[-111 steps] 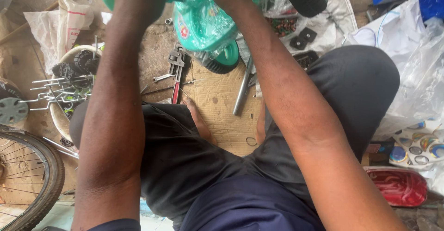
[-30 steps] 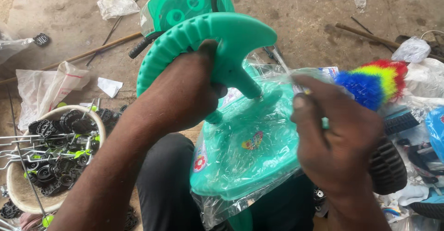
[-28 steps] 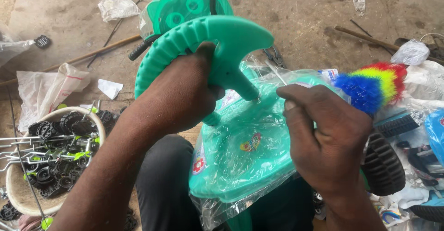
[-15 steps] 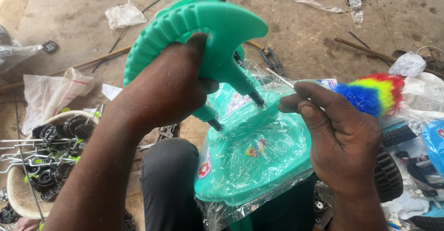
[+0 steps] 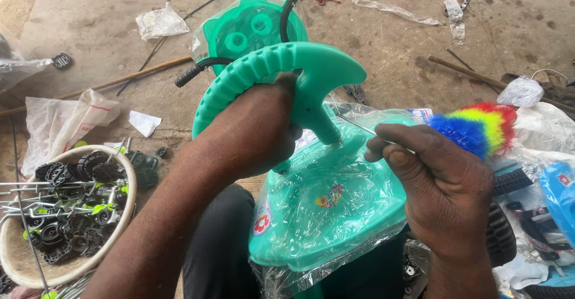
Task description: The person assembles a green plastic tricycle by attaching the handlebar to the frame. They insert a metal rod, secure it with a nut, and tighten the connection using a wrench and pliers. The person also handles small hardware parts from a nearby bag.
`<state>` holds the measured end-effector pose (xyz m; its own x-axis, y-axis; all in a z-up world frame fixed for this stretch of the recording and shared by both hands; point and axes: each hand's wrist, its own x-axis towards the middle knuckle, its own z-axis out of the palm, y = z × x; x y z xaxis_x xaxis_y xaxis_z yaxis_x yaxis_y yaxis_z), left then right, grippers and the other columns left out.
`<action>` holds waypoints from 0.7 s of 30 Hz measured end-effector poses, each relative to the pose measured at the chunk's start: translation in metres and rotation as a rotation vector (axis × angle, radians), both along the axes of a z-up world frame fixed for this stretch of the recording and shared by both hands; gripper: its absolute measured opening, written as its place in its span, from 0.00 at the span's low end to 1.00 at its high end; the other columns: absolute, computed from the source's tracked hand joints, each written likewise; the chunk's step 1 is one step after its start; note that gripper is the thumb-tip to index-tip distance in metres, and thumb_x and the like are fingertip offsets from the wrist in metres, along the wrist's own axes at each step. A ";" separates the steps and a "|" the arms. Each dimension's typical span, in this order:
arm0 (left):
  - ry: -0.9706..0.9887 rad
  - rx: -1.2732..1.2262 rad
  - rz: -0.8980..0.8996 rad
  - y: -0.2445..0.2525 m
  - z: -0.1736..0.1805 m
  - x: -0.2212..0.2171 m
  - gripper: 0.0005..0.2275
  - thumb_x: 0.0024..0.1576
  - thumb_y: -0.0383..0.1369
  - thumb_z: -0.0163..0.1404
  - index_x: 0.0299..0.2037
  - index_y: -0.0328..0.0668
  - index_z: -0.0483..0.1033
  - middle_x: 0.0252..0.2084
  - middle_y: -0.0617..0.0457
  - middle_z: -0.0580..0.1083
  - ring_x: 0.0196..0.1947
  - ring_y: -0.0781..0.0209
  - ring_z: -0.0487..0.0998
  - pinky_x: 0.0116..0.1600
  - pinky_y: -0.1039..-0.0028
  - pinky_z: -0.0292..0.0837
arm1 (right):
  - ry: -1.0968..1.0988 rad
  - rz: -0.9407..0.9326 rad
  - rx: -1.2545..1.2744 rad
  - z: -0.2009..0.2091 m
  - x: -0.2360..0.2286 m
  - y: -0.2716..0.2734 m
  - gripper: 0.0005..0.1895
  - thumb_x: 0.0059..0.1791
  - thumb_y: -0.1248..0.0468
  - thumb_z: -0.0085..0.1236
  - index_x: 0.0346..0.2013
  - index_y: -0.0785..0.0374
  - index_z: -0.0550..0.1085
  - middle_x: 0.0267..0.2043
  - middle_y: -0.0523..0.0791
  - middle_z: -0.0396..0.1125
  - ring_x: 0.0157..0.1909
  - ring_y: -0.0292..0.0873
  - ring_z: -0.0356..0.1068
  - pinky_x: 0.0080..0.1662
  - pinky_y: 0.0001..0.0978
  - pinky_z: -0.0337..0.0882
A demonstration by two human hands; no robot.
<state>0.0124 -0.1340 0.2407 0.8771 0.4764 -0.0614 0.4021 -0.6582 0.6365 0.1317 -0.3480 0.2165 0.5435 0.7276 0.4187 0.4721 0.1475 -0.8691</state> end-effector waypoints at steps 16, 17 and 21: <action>-0.008 -0.037 0.033 -0.006 -0.002 -0.005 0.19 0.49 0.26 0.58 0.51 0.36 0.71 0.42 0.39 0.78 0.45 0.42 0.80 0.47 0.57 0.74 | -0.177 -0.075 -0.013 -0.002 -0.007 0.010 0.09 0.55 0.72 0.54 0.50 0.68 0.76 0.49 0.50 0.75 0.50 0.42 0.78 0.52 0.31 0.80; 0.005 -0.035 0.032 -0.006 -0.002 -0.006 0.19 0.49 0.27 0.58 0.52 0.36 0.71 0.41 0.39 0.78 0.45 0.42 0.80 0.47 0.57 0.74 | -0.190 -0.078 -0.022 -0.002 -0.008 0.010 0.09 0.55 0.71 0.54 0.50 0.67 0.76 0.49 0.50 0.75 0.50 0.42 0.78 0.52 0.31 0.80; 0.046 -0.043 0.033 -0.005 -0.005 -0.005 0.21 0.49 0.27 0.58 0.53 0.36 0.69 0.41 0.39 0.78 0.45 0.43 0.80 0.48 0.57 0.75 | -0.207 -0.082 -0.031 -0.002 -0.009 0.012 0.09 0.55 0.71 0.54 0.50 0.67 0.76 0.49 0.50 0.75 0.50 0.42 0.78 0.51 0.31 0.80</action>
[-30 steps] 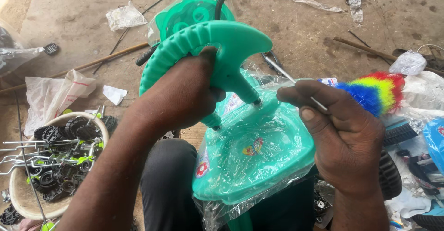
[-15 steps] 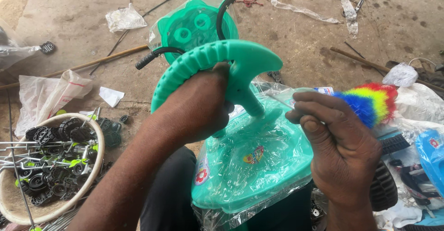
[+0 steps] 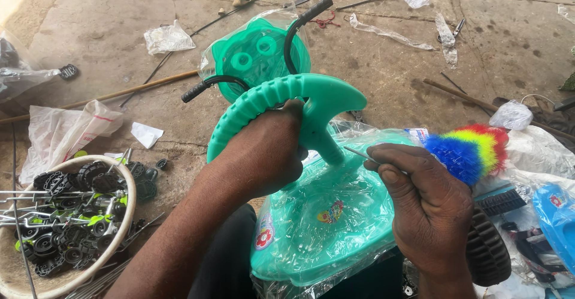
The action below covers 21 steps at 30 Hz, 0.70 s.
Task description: The person assembles a green plastic tricycle by attaching the handlebar to the frame. They insert a metal rod, secure it with a nut, and tighten the connection using a wrench and pliers. The person also handles small hardware parts from a nearby bag.
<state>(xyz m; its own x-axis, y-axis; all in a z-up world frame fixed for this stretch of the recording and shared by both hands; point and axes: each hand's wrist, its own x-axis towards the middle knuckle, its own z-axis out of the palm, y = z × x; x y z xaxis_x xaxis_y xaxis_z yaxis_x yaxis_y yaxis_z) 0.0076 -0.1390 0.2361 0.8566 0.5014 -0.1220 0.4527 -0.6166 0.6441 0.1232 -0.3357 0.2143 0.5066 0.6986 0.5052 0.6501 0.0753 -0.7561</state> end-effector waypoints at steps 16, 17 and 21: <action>-0.058 0.132 -0.003 0.008 -0.020 -0.004 0.28 0.48 0.28 0.61 0.59 0.28 0.64 0.38 0.36 0.78 0.39 0.42 0.81 0.42 0.57 0.76 | -0.215 -0.010 -0.010 0.007 -0.014 0.005 0.07 0.58 0.68 0.58 0.50 0.66 0.76 0.48 0.47 0.75 0.46 0.38 0.76 0.48 0.27 0.76; -0.058 0.149 -0.001 0.009 -0.021 -0.003 0.27 0.49 0.28 0.61 0.58 0.29 0.65 0.37 0.37 0.77 0.39 0.43 0.81 0.41 0.58 0.76 | -0.225 -0.001 -0.014 0.009 -0.017 0.005 0.07 0.58 0.67 0.58 0.50 0.65 0.76 0.48 0.47 0.75 0.47 0.38 0.77 0.48 0.27 0.76; -0.045 0.144 0.025 0.009 -0.033 -0.004 0.24 0.52 0.27 0.59 0.58 0.30 0.65 0.37 0.40 0.77 0.35 0.48 0.82 0.34 0.61 0.79 | -0.306 -0.001 -0.034 0.011 -0.027 -0.005 0.06 0.59 0.67 0.60 0.50 0.64 0.76 0.46 0.47 0.75 0.45 0.36 0.76 0.45 0.25 0.75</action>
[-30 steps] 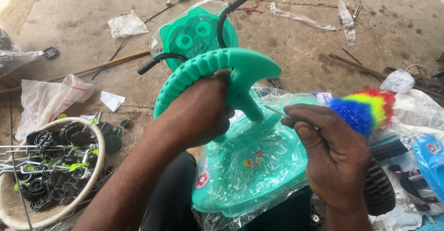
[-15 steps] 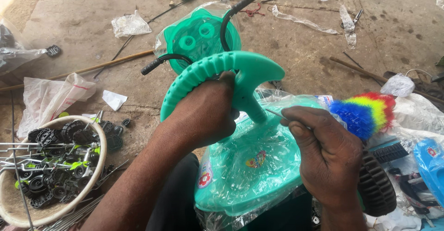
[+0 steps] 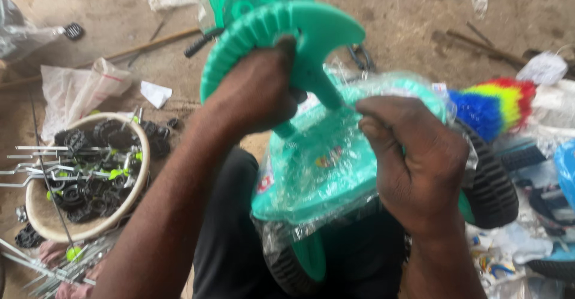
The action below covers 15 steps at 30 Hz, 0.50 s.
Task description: The person assembles a green plastic tricycle by attaching the handlebar to the frame. They insert a metal rod, secure it with a nut, and tighten the connection using a wrench and pliers. The person also handles small hardware parts from a nearby bag.
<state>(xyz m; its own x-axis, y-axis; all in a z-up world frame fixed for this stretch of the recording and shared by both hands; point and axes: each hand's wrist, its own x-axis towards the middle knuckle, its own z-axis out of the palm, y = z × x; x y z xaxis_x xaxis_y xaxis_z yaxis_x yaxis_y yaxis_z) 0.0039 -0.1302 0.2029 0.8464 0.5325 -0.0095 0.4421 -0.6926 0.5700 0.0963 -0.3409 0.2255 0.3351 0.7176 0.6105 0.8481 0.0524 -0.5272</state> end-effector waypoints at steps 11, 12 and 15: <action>-0.125 0.160 -0.062 0.002 -0.014 -0.004 0.22 0.50 0.27 0.62 0.54 0.28 0.70 0.36 0.39 0.78 0.35 0.48 0.82 0.36 0.61 0.76 | 0.016 0.039 0.101 -0.015 0.010 -0.010 0.07 0.63 0.64 0.58 0.48 0.67 0.75 0.41 0.46 0.73 0.41 0.36 0.75 0.43 0.23 0.73; -0.156 0.178 -0.081 0.003 -0.015 -0.003 0.23 0.49 0.27 0.64 0.53 0.28 0.71 0.36 0.38 0.78 0.35 0.48 0.81 0.36 0.61 0.76 | 0.027 0.053 0.101 -0.016 0.012 -0.011 0.08 0.64 0.64 0.58 0.48 0.67 0.75 0.41 0.47 0.73 0.42 0.36 0.75 0.43 0.22 0.74; -0.149 0.151 -0.089 0.004 -0.014 0.002 0.23 0.48 0.27 0.64 0.53 0.27 0.71 0.37 0.39 0.79 0.34 0.49 0.83 0.33 0.64 0.77 | 0.024 0.084 0.101 -0.019 0.019 -0.011 0.08 0.65 0.64 0.56 0.49 0.68 0.75 0.42 0.47 0.73 0.43 0.37 0.76 0.43 0.22 0.75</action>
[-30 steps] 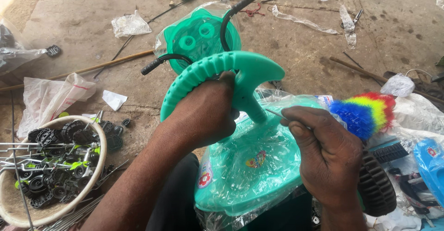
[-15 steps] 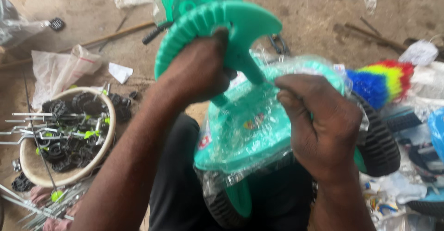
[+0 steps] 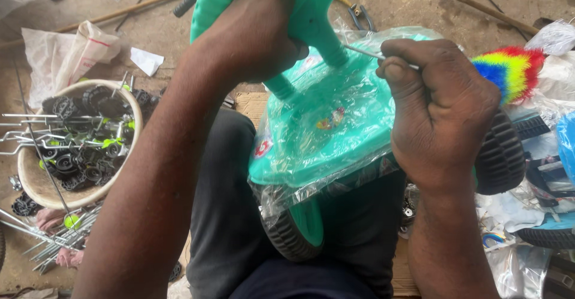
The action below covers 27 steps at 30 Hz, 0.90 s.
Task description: The person assembles a green plastic tricycle by attaching the handlebar to the frame. They insert a metal rod, secure it with a nut, and tighten the connection using a wrench and pliers. The person also handles small hardware parts from a nearby bag.
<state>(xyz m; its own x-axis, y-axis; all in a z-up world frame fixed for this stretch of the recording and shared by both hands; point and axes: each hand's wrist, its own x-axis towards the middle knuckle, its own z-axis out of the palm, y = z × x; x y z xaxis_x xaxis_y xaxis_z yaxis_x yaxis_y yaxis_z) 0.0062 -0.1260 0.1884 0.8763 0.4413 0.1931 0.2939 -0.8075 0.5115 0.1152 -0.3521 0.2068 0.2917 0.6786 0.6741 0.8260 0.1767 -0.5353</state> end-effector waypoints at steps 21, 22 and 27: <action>0.112 -0.068 0.017 -0.003 0.018 0.015 0.17 0.46 0.28 0.63 0.46 0.32 0.77 0.37 0.42 0.80 0.33 0.54 0.82 0.33 0.67 0.77 | -0.188 -0.023 0.006 0.007 0.000 0.013 0.04 0.64 0.68 0.58 0.51 0.68 0.75 0.46 0.49 0.74 0.47 0.39 0.77 0.45 0.25 0.78; 0.075 -0.064 0.010 -0.003 0.017 0.016 0.19 0.44 0.27 0.64 0.46 0.30 0.76 0.37 0.42 0.79 0.33 0.54 0.82 0.32 0.67 0.77 | -0.209 -0.023 0.004 0.009 -0.001 0.015 0.04 0.64 0.69 0.58 0.51 0.68 0.75 0.47 0.50 0.74 0.47 0.40 0.77 0.45 0.26 0.78; 0.070 -0.014 0.000 -0.001 0.013 0.020 0.17 0.46 0.27 0.61 0.45 0.28 0.75 0.38 0.40 0.78 0.37 0.51 0.82 0.41 0.63 0.77 | -0.270 -0.010 -0.044 0.018 -0.004 0.025 0.05 0.60 0.71 0.58 0.51 0.69 0.75 0.47 0.52 0.74 0.47 0.44 0.78 0.45 0.29 0.77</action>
<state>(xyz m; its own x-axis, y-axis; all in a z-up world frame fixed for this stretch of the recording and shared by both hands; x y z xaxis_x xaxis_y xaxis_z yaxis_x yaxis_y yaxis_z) 0.0261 -0.1271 0.2010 0.8875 0.4437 0.1247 0.3296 -0.8001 0.5011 0.1108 -0.3276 0.2248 0.1125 0.7068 0.6984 0.9414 0.1492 -0.3026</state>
